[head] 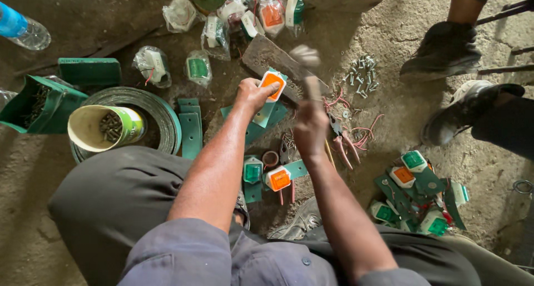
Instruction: The person sits on the floor and assembles small electrical components by attaching orange and green plastic parts to metal plates. They use a hammer to secure the parts and a screwdriver to tighten screws, working with wires and fasteners scattered around.
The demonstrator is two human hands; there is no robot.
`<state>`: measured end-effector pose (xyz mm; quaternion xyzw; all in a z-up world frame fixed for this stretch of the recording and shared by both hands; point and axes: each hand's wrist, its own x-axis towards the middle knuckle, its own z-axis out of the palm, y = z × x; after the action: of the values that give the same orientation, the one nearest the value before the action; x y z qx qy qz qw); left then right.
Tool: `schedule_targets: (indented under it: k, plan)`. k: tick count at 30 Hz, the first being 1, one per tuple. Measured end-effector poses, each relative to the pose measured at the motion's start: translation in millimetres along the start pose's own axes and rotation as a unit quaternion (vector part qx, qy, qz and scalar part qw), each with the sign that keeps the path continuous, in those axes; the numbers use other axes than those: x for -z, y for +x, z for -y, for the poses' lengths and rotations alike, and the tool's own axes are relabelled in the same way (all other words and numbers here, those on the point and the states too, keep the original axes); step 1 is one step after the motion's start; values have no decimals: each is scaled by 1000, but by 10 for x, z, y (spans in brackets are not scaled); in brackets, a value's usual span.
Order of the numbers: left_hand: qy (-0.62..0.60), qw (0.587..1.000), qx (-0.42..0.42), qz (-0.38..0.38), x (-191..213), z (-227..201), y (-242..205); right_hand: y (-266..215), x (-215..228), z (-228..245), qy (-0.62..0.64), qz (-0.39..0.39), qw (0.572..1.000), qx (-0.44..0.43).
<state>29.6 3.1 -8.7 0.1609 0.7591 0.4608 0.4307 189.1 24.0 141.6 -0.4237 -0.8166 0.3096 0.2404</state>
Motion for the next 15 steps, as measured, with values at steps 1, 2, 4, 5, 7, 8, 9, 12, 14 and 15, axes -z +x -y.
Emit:
schedule_targets:
  k: [1, 2, 4, 5, 7, 8, 9, 12, 14, 15]
  plan:
    - [18, 1000, -2, -2, -6, -25, -5, 27, 3, -8, -59, 8, 985, 161]
    - [9, 1000, 0, -4, -13, -45, -12, 54, 13, -16, -36, 38, 996, 70]
    - [-9, 1000, 4, -9, -16, -52, -16, 84, 27, -25, 17, 108, 988, -109]
    - [-2, 1000, -6, -10, -8, -54, 6, 106, 23, -23, 39, 87, 988, -125]
    - [12, 1000, -21, -11, -7, 9, 25, 55, 17, -35, 83, 49, 982, -162]
    - [7, 1000, -10, -1, -15, 67, 15, 10, 1, -50, 75, 39, 992, -95]
    - [4, 1000, -4, 10, -20, 90, 33, -3, -23, -64, 69, 25, 997, -27]
    - [-7, 999, -35, 0, -70, 91, 30, -4, -32, -161, 12, 62, 996, -62]
    - [-6, 997, -70, -9, -31, -15, 114, 42, -70, -267, 10, 29, 998, -61]
    - [-8, 997, -71, -6, -34, 18, 88, -60, -54, -382, 25, -17, 999, -12]
